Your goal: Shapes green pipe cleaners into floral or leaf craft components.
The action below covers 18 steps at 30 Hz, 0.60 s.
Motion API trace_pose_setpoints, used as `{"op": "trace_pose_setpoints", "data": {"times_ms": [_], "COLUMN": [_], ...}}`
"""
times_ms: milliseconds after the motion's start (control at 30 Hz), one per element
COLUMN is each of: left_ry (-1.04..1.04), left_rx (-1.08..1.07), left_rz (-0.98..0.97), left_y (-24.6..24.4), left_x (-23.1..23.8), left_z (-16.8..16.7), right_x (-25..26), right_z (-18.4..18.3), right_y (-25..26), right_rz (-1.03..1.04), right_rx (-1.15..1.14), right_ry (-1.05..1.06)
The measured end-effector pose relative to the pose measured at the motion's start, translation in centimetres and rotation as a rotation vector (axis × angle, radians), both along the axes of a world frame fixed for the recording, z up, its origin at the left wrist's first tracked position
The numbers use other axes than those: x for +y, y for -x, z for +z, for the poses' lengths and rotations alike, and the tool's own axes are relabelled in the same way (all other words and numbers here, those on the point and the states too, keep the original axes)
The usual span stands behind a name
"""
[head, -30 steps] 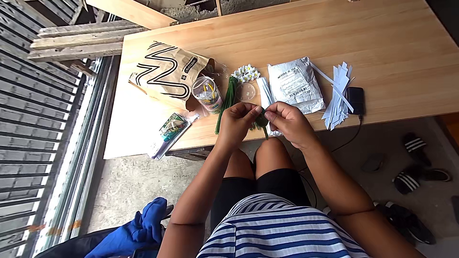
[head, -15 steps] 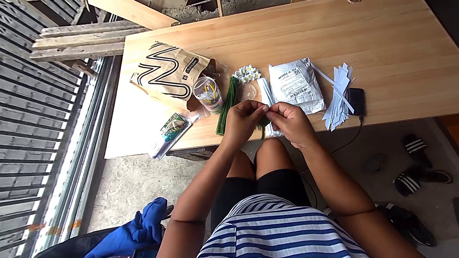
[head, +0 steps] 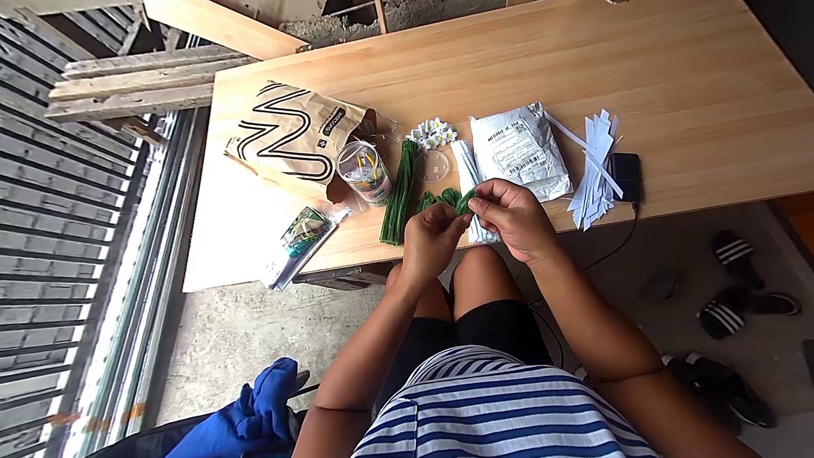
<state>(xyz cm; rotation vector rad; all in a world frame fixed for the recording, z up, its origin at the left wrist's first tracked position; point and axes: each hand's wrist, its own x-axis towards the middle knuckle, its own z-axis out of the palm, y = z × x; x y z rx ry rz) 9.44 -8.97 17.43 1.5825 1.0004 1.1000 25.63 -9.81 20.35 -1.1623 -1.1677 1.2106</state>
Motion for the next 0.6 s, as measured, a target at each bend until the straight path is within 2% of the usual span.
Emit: {"op": "trace_pose_setpoints", "data": {"times_ms": [167, 367, 600], "left_ry": [-0.184, -0.376, -0.442], "left_rx": [0.175, 0.412, 0.484], "left_rz": [0.109, 0.231, 0.267], "left_y": [-0.4, -0.9, -1.6], "left_x": [-0.4, -0.8, -0.9], "left_z": [0.1, 0.4, 0.0], "right_x": [0.3, 0.2, -0.1], "right_z": [-0.3, -0.5, -0.1], "right_y": [0.1, 0.7, 1.9], "right_rz": [-0.04, -0.082, -0.192], "right_rx": [-0.313, -0.414, -0.627], "right_ry": [-0.09, -0.101, -0.166]}}
